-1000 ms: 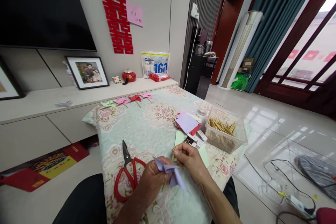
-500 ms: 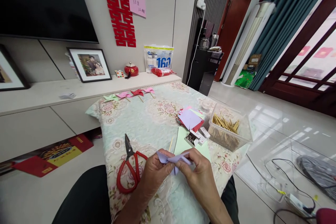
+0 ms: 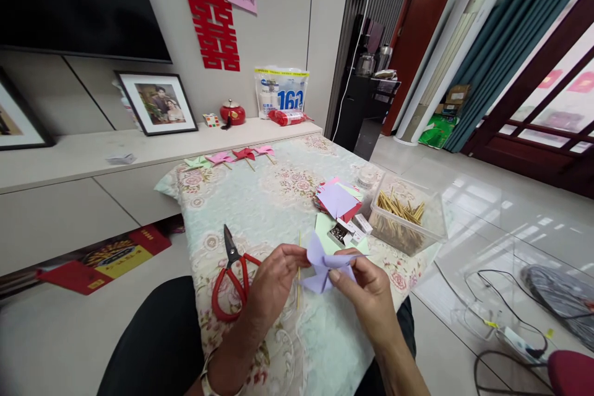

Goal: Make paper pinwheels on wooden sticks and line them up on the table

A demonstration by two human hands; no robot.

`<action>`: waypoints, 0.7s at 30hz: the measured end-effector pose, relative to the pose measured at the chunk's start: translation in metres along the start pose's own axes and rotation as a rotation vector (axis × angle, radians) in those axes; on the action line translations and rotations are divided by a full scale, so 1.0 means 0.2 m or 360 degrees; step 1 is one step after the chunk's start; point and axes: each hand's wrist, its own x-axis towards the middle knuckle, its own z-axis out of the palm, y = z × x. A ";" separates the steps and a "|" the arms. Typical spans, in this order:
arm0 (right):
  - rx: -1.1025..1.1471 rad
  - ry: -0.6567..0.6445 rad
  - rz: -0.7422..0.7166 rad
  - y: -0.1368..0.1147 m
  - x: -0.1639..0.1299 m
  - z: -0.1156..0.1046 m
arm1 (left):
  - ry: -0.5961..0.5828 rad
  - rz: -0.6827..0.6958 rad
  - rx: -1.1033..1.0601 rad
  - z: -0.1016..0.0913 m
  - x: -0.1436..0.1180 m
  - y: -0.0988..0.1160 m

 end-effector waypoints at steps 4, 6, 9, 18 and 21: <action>0.0618 -0.0071 0.0520 0.05 -0.06 0.01 | 0.0063 0.0064 -0.0251 0.01 0.01 0.03; 0.0729 -0.0111 0.0650 0.07 -0.09 0.04 | 0.0101 0.0077 -0.0290 0.01 0.01 0.04; 0.0779 -0.0185 0.0733 0.10 -0.14 0.10 | 0.0099 0.0114 -0.0283 0.01 0.00 0.04; 0.0663 -0.0668 0.0798 0.05 -0.23 0.10 | -0.0183 0.0130 0.0198 0.02 -0.17 0.04; 0.0573 -0.0789 0.0751 0.04 -0.27 0.11 | -0.0266 0.0048 0.0132 0.04 -0.25 0.07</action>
